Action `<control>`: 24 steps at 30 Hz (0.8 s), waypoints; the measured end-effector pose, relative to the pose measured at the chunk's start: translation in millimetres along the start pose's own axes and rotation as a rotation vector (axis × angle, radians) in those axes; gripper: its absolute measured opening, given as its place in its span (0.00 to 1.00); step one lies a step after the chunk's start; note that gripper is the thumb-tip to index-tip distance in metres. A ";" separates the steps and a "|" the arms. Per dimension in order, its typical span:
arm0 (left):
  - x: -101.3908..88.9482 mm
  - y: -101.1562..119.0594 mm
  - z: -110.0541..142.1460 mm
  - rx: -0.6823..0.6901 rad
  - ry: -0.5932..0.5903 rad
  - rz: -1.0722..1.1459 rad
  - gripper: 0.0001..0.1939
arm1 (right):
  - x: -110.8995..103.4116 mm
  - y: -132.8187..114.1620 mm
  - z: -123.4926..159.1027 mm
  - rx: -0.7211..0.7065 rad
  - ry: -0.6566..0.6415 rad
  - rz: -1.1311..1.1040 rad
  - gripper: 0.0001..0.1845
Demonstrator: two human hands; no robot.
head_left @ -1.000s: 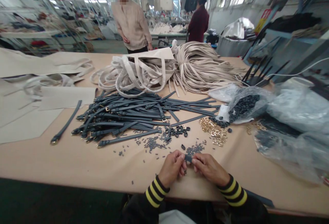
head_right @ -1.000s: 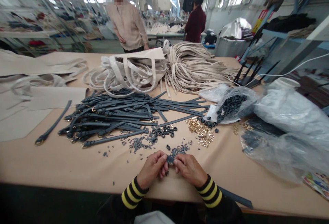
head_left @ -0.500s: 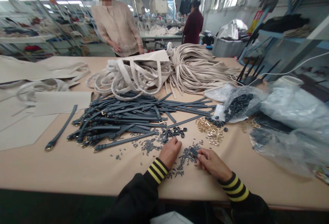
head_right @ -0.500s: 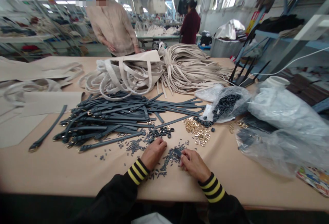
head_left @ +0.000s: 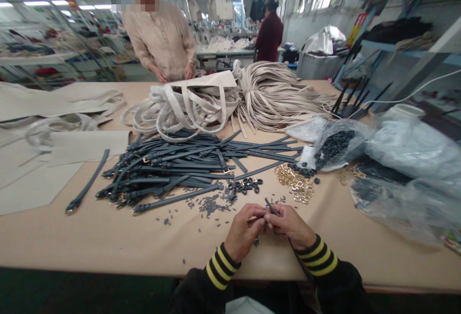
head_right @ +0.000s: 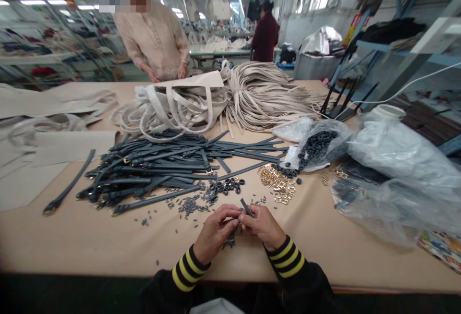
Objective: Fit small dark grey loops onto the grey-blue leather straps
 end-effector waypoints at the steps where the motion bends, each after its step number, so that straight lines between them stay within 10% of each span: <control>1: -0.1 -1.1 0.6 -0.029 0.005 0.046 0.08 | 0.0 0.1 1.0 0.000 -0.007 -0.014 0.16; 8: 0.1 -15.3 4.6 -0.394 0.001 0.471 0.15 | 1.9 -6.9 5.5 -0.125 -0.013 0.134 0.11; 24: -1.1 -14.4 7.8 -0.473 0.017 0.496 0.12 | 9.6 -22.2 13.3 -0.237 -0.051 0.518 0.15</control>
Point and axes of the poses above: each hand's wrist, its own z-axis away from the middle knuckle, its own x-axis out of the palm, y = z × x, the point moved 2 cm from there along -z, towards the middle knuckle, and after that the axes turned 2 degrees about y, right-handed, at the moved point
